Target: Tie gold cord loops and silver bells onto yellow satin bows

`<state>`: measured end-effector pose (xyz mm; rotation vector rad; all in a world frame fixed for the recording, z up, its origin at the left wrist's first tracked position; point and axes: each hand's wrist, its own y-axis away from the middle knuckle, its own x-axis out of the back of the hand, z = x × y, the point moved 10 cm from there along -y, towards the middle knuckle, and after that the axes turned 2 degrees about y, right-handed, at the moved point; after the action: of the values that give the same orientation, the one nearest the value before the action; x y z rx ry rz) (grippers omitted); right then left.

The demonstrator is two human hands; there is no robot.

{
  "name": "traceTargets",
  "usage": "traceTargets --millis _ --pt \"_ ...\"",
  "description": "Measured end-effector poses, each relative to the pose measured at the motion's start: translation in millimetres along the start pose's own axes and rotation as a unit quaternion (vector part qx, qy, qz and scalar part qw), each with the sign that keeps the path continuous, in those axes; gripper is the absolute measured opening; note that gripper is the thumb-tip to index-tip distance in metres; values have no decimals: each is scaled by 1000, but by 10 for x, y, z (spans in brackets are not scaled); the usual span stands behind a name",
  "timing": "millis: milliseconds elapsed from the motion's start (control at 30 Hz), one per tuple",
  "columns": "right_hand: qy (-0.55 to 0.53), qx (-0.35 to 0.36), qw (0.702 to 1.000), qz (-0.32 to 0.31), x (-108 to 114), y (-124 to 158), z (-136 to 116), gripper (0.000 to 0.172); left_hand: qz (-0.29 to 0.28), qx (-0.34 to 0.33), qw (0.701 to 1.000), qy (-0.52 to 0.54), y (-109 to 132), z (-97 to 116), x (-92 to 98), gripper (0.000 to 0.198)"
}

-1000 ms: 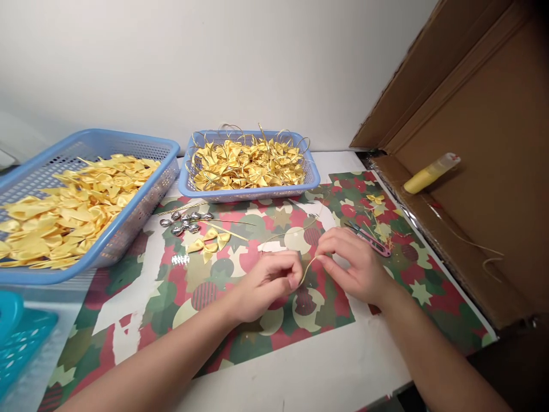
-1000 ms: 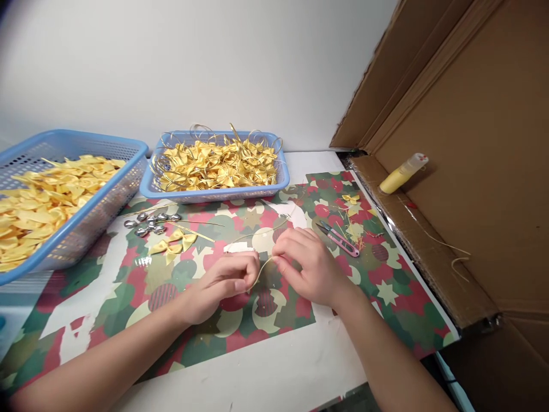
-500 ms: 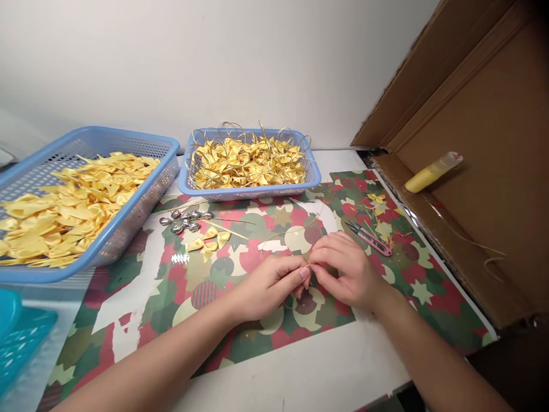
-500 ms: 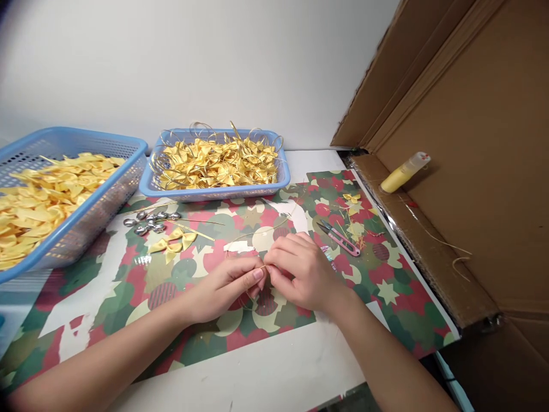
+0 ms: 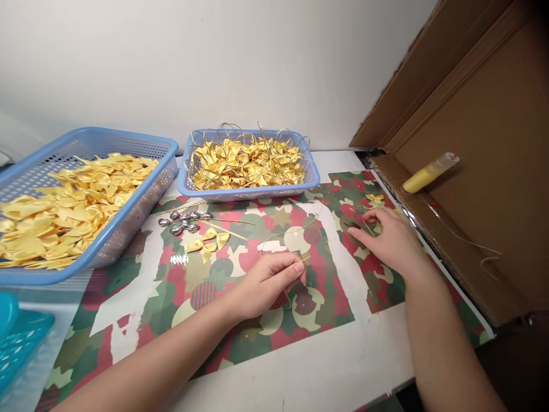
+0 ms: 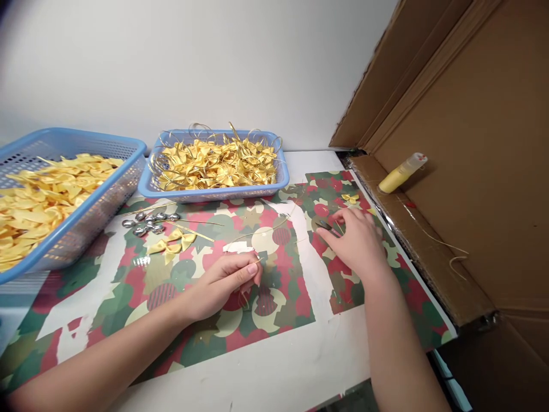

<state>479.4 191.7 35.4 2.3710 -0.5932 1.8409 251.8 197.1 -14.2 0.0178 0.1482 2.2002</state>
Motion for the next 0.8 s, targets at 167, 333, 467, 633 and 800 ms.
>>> traceTargets --millis 167,333,467,633,800 --pt "30 -88 989 -114 -231 0 323 31 5 20 999 30 8 -61 9 41" --pt "29 -81 988 -125 -283 18 228 22 10 29 999 43 3 -76 14 40" --pt "-34 -38 994 -96 -224 55 77 20 11 35 998 53 3 -75 13 40" --pt "-246 -10 969 -25 -39 195 -228 26 17 37 998 55 2 -84 28 39" --pt "-431 30 872 -231 -463 542 -858 33 35 23 997 63 -14 -74 63 39"
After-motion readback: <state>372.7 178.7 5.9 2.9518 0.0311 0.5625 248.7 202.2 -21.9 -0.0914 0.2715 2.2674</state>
